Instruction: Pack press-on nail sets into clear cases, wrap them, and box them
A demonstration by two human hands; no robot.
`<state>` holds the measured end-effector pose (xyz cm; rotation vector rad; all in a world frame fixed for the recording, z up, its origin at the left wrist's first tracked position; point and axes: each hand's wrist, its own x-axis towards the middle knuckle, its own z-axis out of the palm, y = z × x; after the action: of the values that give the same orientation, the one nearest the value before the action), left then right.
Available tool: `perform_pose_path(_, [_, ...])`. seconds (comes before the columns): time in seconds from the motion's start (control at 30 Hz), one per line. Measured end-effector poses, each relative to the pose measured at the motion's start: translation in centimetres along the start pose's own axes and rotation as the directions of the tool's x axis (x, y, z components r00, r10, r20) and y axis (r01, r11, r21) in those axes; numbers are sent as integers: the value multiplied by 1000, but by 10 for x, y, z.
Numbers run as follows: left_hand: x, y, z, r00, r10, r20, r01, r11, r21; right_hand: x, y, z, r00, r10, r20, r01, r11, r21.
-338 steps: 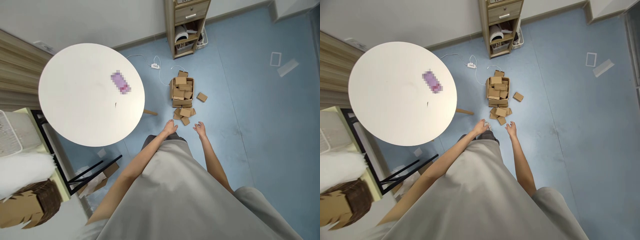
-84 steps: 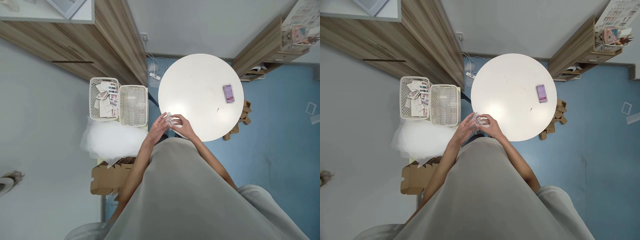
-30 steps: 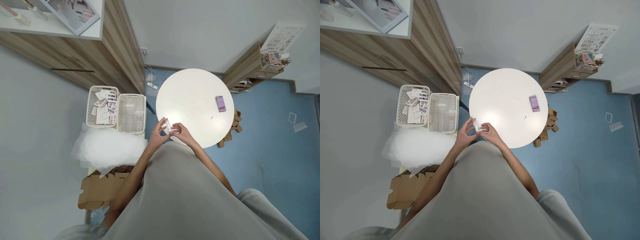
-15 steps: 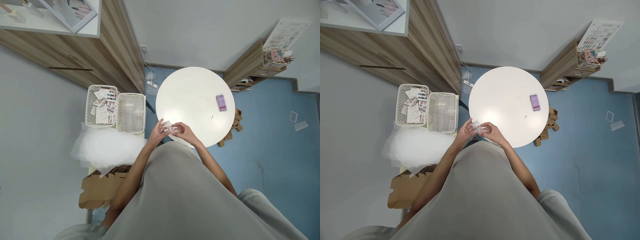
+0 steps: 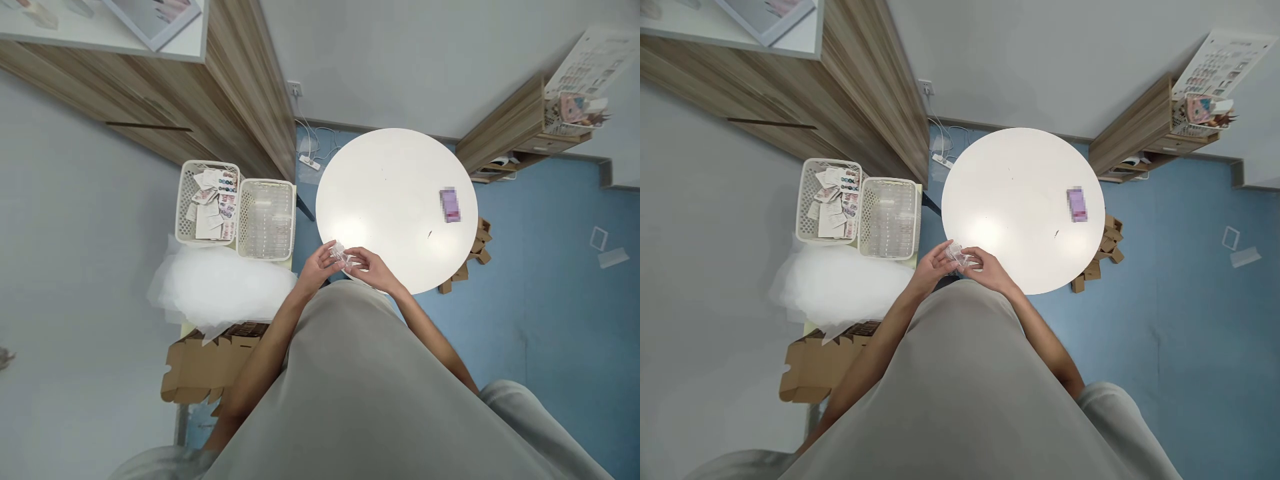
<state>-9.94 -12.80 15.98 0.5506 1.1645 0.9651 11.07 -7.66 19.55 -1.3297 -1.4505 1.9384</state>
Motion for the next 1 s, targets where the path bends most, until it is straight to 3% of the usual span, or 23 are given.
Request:
perform_pose_path(0.33, [-6,-15,2,1000,-5,11,4,1000,7,-5,0,-10,999,-23,40,29,987,-161])
perform_pose_path(0.53, [-14,-4,-2,993,0,121,15,993,-120,-7,-1,-20,998,-27,53,26,999,28])
perform_pose_path(0.67, [-17,14,-7,978,17,208,25,980,-198,-2,-9,-18,998,28,-62,-16,981,191])
perform_pose_path(0.83, [-17,27,-4,968,51,247,11,970,-242,17,-13,-10,979,-12,-205,44,987,152])
perform_pose_path(1.0, [-9,25,-2,983,1,185,53,956,-288,32,-16,-10,989,-69,-128,83,990,110])
